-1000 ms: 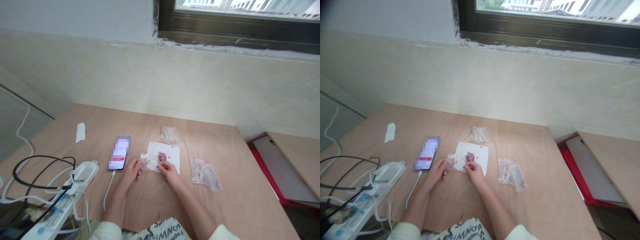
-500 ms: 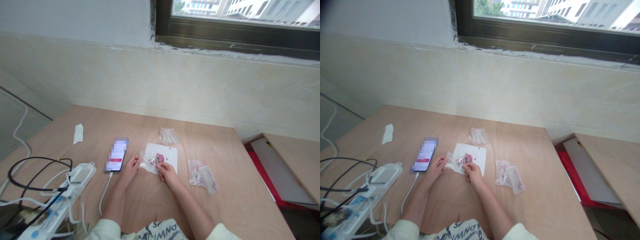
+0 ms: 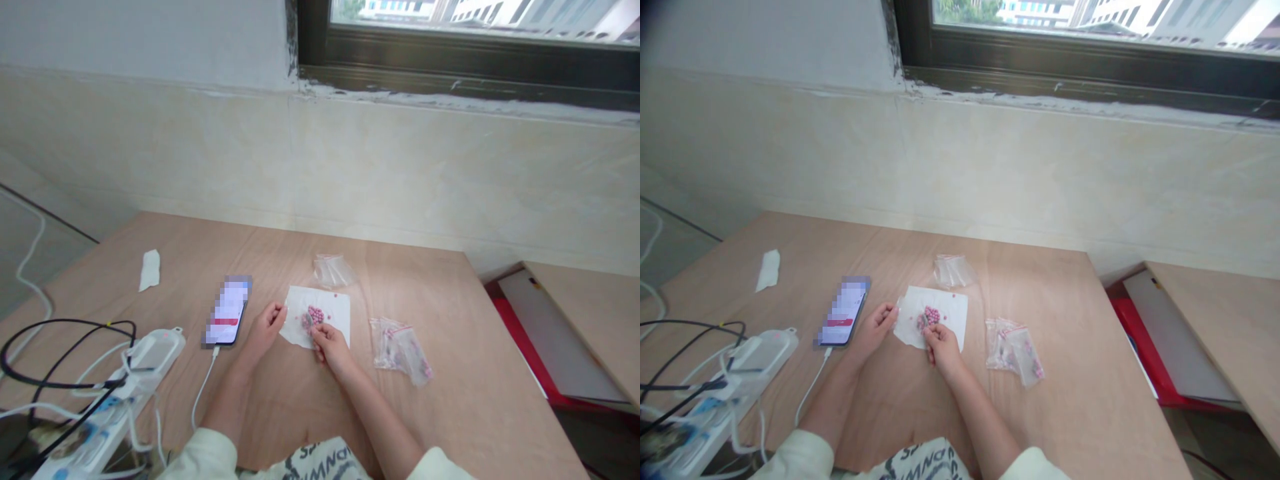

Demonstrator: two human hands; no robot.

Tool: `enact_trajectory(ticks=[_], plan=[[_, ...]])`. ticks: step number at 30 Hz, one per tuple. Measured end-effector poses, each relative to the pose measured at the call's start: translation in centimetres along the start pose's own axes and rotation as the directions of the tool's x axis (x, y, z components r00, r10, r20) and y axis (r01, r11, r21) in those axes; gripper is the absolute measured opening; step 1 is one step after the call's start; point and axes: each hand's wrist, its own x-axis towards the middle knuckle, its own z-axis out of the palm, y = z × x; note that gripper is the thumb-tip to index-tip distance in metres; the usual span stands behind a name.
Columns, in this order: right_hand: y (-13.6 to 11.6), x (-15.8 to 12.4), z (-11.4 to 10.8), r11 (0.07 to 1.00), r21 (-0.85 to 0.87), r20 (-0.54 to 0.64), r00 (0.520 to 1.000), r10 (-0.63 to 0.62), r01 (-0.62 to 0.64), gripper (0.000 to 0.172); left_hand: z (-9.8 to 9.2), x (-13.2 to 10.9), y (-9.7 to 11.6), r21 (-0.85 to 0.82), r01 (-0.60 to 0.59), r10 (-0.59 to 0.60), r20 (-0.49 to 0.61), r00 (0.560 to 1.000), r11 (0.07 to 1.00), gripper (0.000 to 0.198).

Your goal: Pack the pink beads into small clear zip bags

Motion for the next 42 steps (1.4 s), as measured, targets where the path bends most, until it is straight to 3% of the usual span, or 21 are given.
enact_trajectory(ticks=[10,17,23,36,39,42], plan=[[-0.3,-0.1,0.0,1.000,-0.005,0.013,1.000,-0.009,0.010,0.031,0.6,0.0,0.4,0.002,-0.027,0.027,0.024,0.999,1.000,0.024],[-0.5,-0.1,0.0,1.000,0.021,0.015,1.000,0.000,0.000,0.032,1.0,0.2,0.9,-0.066,0.051,-0.049,0.033,0.998,0.997,0.026],[-0.4,0.0,-0.2,0.999,0.049,0.030,1.000,0.000,-0.001,0.033,1.1,0.1,0.8,-0.082,0.048,-0.047,0.015,0.999,0.995,0.028],[-1.2,-0.4,0.0,0.982,0.154,0.105,0.990,0.092,-0.108,0.045,1.3,-0.4,0.8,-0.097,0.028,-0.029,-0.009,1.000,0.995,0.026],[-1.5,-0.8,0.0,0.982,0.177,0.043,0.997,0.059,-0.066,0.041,0.9,-1.0,1.2,-0.126,0.057,-0.052,0.045,0.998,0.990,0.024],[-2.1,-1.4,-0.6,0.987,0.154,-0.073,0.997,-0.032,0.043,0.035,0.0,-2.0,1.3,-0.087,0.102,-0.082,0.212,0.974,0.991,0.022]])
